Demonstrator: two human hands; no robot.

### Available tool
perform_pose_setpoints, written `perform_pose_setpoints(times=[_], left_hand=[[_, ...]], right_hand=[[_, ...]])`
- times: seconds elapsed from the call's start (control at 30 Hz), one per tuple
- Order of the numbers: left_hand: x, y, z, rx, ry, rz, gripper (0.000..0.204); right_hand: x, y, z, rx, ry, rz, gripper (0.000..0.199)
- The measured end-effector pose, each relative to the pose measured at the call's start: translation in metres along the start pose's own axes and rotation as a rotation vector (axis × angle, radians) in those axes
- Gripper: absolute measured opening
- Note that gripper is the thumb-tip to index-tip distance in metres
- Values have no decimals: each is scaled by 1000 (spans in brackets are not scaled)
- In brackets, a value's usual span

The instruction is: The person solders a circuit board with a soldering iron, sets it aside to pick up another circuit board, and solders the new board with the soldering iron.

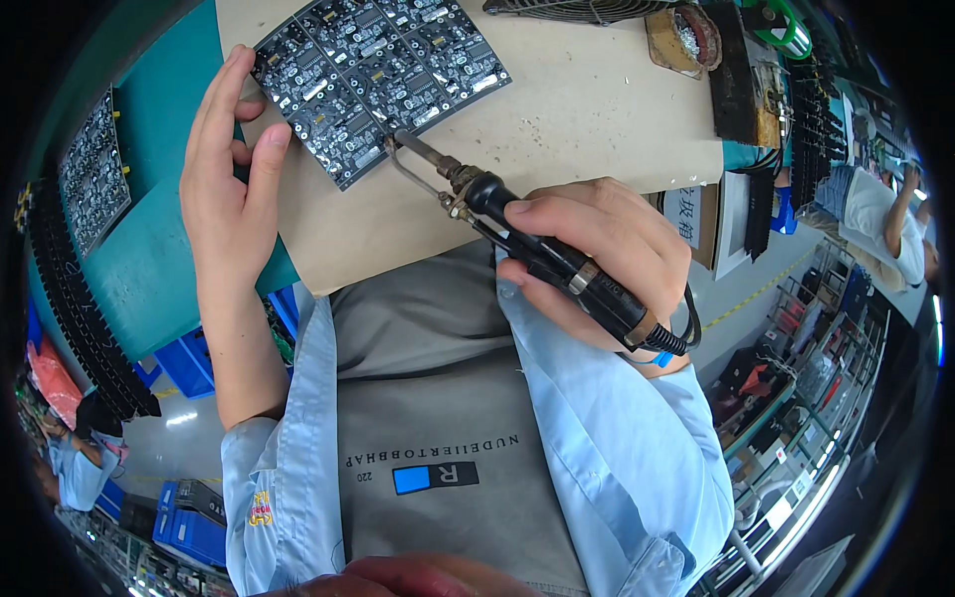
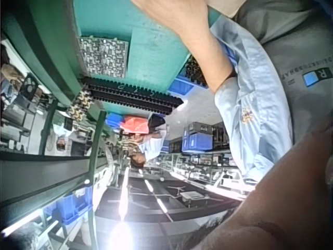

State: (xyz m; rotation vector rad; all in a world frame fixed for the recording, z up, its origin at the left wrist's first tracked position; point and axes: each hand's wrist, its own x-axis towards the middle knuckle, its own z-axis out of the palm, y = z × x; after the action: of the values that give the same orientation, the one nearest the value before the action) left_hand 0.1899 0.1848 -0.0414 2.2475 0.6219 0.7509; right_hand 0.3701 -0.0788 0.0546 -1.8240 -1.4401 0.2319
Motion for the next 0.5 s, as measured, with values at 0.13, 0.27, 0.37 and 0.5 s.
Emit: perform_pose_setpoints(times=[0.13, 0.27, 0.37, 0.5], left_hand=[[0, -1, 1, 3, 2, 5, 64], [1, -1, 1, 6, 5, 16, 63], [1, 0, 0, 2, 7, 11, 63], [1, 0, 0, 0, -5, -6, 63]], right_hand=[[1, 2, 0, 4, -14, -26, 44], [0, 3, -1, 10, -21, -43, 44], [-1, 3, -1, 12, -4, -12, 44], [0, 2, -1, -13, 11, -20, 44]])
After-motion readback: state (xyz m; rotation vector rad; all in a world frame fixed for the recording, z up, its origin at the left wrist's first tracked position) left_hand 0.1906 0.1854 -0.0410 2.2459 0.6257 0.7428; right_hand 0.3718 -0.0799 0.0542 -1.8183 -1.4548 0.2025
